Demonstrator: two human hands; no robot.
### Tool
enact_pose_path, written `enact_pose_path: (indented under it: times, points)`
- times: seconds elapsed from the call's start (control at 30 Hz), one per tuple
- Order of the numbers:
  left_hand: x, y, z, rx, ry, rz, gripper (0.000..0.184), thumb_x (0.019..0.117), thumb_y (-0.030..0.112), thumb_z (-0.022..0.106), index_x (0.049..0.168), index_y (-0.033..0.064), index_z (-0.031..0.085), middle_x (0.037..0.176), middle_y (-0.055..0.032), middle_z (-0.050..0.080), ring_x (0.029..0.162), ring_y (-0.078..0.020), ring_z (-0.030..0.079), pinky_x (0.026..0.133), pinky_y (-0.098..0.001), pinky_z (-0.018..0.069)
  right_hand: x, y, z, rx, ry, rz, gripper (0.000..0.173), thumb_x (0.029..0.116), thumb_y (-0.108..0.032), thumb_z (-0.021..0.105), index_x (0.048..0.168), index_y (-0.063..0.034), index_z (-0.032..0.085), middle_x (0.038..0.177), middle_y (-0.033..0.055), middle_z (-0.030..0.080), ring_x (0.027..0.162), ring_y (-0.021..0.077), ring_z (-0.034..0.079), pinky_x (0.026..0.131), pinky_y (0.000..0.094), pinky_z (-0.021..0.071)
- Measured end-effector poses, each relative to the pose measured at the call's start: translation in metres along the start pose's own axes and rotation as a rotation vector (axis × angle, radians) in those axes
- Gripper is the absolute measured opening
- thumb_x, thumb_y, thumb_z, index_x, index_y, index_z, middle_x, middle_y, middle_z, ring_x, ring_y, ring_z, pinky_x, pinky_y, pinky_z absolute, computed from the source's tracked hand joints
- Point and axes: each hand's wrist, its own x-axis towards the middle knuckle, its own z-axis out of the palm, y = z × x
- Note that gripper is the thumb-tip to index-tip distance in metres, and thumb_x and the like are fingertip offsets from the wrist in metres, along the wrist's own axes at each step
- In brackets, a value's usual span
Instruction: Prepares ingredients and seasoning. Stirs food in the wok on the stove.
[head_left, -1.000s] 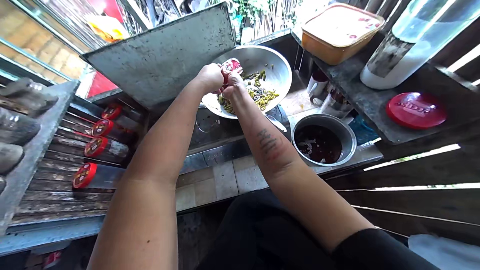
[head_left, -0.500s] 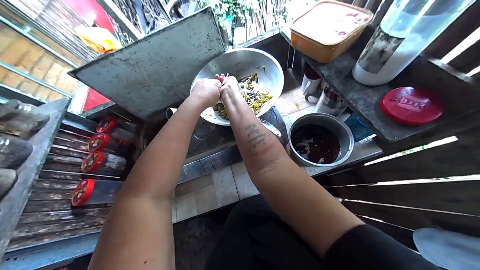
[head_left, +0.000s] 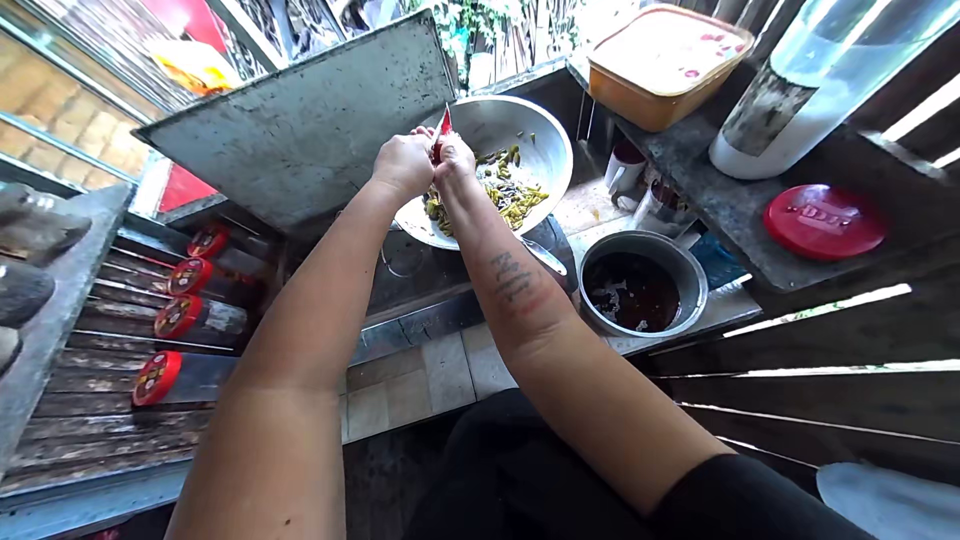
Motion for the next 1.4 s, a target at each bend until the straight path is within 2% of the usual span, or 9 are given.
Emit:
enact_pose_path:
  times: [0.27,0.5,0.63,0.83,0.93,1.03,1.13,1.27,1.4]
  points:
    - [-0.003,-0.012,0.013,0.049,-0.037,0.11,0.023,0.1033,0.006,0.048,0.108,-0.0066,0.066,0.112,-0.0297,0.068,0.114,-0.0482,0.063,0.095,-0.0662,0.0463,0.002,-0.005,0.004,0.172,0.219,0.038,0.017,0.1074,-0.012,0.038,0.111,-0.0018,0.051,0.09,0.0088,0.057,0.073,0.0141,0.058,0.069,0.0263,0.053]
    - [-0.016,-0.001,-0.005,0.036,-0.086,0.023,0.076,0.0825,0.001,0.073,0.149,-0.0071,0.038,0.137,-0.0322,0.055,0.128,-0.0499,0.054,0.1,-0.0689,0.0444,0.0,-0.002,0.001,-0.755,0.081,-0.17,0.014,0.1027,-0.005,0.052,0.099,0.0034,0.063,0.096,0.0151,0.063,0.088,0.0225,0.061,0.076,0.0412,0.0516]
    - [-0.02,0.009,-0.008,0.157,0.0,-0.039,0.04,0.0902,0.003,0.068,0.126,-0.0096,0.057,0.124,-0.0319,0.062,0.117,-0.0513,0.061,0.087,-0.0688,0.05,-0.005,-0.002,0.006,-0.995,0.001,-0.234,0.014,0.0968,-0.005,0.057,0.085,-0.0007,0.063,0.09,0.0132,0.065,0.085,0.0235,0.062,0.073,0.0458,0.0502]
    - [0.003,-0.015,-0.005,-0.296,0.04,-0.17,0.029,0.1043,0.008,0.044,0.123,-0.0046,0.063,0.112,-0.0242,0.069,0.099,-0.0342,0.071,0.092,-0.0542,0.0548,-0.004,-0.003,0.002,-0.54,-0.206,-0.023,0.042,0.1134,-0.036,0.036,0.091,-0.008,0.057,0.067,0.0006,0.052,0.056,0.0103,0.049,0.054,0.0274,0.0445]
    - [0.012,-0.026,-0.008,-0.461,0.029,-0.266,0.028,0.1045,0.012,0.044,0.116,-0.0035,0.063,0.108,-0.0229,0.068,0.092,-0.0302,0.07,0.085,-0.0508,0.0558,0.0,0.008,-0.006,-0.387,-0.313,0.092,0.025,0.1106,-0.023,0.044,0.095,-0.0077,0.056,0.068,0.0009,0.051,0.054,0.0102,0.048,0.052,0.0262,0.0462]
    - [0.001,-0.012,-0.015,-0.238,-0.028,-0.236,0.024,0.101,0.007,0.048,0.107,-0.0105,0.063,0.114,-0.0313,0.064,0.108,-0.044,0.065,0.091,-0.0636,0.0485,0.001,0.016,-0.01,-0.266,-0.216,0.121,0.016,0.1091,-0.014,0.049,0.114,-0.0056,0.061,0.086,0.0034,0.061,0.072,0.0111,0.058,0.065,0.0269,0.0511]
    - [-0.005,-0.002,-0.01,0.07,-0.062,-0.104,0.024,0.0995,0.007,0.053,0.11,-0.0129,0.062,0.122,-0.0341,0.062,0.122,-0.05,0.058,0.096,-0.0689,0.0452,0.002,0.019,-0.006,-0.024,-0.082,0.098,0.013,0.1071,-0.007,0.047,0.108,-0.0022,0.06,0.084,0.0061,0.06,0.07,0.0128,0.059,0.066,0.0262,0.0529]
    - [-0.002,-0.007,-0.001,0.249,-0.107,0.065,0.032,0.105,0.021,0.055,0.105,-0.0097,0.064,0.114,-0.0311,0.066,0.118,-0.0485,0.061,0.095,-0.0655,0.0467,0.005,0.016,-0.006,0.154,0.022,0.112,0.011,0.1051,-0.006,0.042,0.101,-0.0058,0.052,0.081,0.0073,0.058,0.068,0.0147,0.06,0.064,0.0278,0.0545]
    - [-0.011,-0.005,0.002,0.33,-0.164,0.154,0.017,0.1,0.003,0.053,0.104,-0.0088,0.065,0.11,-0.03,0.066,0.115,-0.0479,0.062,0.093,-0.0642,0.047,0.006,0.009,-0.005,0.253,0.132,0.149,0.015,0.1085,-0.014,0.036,0.104,-0.0073,0.049,0.076,0.0036,0.053,0.061,0.0107,0.054,0.06,0.0219,0.0513]
